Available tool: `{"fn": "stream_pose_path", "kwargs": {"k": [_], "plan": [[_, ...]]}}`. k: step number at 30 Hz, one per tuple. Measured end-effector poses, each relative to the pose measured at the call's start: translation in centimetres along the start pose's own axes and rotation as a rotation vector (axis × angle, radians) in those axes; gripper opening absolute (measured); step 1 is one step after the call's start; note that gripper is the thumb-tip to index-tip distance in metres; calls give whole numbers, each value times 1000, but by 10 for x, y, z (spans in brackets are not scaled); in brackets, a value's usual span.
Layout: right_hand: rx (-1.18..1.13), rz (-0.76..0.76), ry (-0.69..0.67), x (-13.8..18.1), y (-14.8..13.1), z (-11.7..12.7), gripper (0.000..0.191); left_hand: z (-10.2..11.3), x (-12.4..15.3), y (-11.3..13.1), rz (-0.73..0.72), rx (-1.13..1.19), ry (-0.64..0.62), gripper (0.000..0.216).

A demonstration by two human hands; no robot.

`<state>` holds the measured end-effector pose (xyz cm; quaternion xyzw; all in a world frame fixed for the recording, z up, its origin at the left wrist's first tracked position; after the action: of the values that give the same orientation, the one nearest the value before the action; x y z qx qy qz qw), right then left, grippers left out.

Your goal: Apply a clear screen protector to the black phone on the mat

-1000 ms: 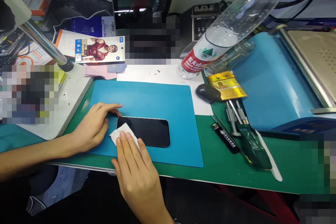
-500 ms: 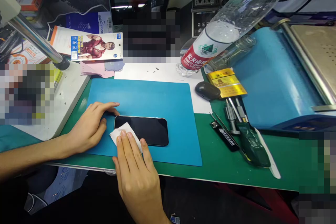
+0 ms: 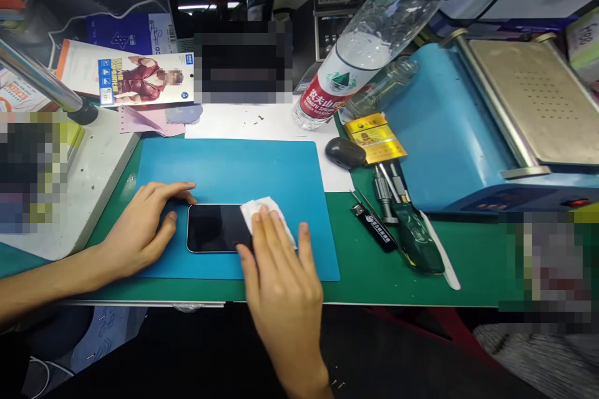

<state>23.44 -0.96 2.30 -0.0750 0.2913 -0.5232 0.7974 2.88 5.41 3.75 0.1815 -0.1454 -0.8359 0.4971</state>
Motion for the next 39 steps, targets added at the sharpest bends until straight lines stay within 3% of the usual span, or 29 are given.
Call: {"fn": "stream_pose_path", "kwargs": {"k": [3, 10, 14, 19, 27, 31, 35, 39], "plan": [[20, -43, 30, -3, 7, 1, 68, 0, -1, 2, -18, -17, -15, 40], [13, 25, 20, -19, -37, -24, 57, -5, 0, 7, -143, -106, -94, 59], [-33, 76, 15, -16, -23, -15, 49, -5, 1, 6, -134, -81, -111, 57], [74, 21, 62, -8, 4, -1, 57, -7, 2, 7, -132, -117, -111, 59], [5, 55, 55, -17, -47, -24, 50, -8, 3, 6, -154, -114, -98, 64], [-23, 104, 27, -8, -28, -12, 44, -8, 3, 7, -167, -130, -99, 64], [58, 52, 77, -7, -4, 0, 43, -7, 2, 10, -175, -140, -104, 61], [116, 24, 92, -10, -23, -9, 46, -6, 0, 10, -159, -136, -115, 61]]}}
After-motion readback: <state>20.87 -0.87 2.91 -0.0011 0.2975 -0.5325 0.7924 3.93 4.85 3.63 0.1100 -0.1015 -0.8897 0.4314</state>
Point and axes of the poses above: each hand's wrist, its own x-axis away from the middle knuckle, its own z-axis out of the back of the hand, y = z × x, the point moved 6 cm from there along -x, towards the middle knuckle, and after that the axes turned 9 degrees about -x, right-handed, at the moved point
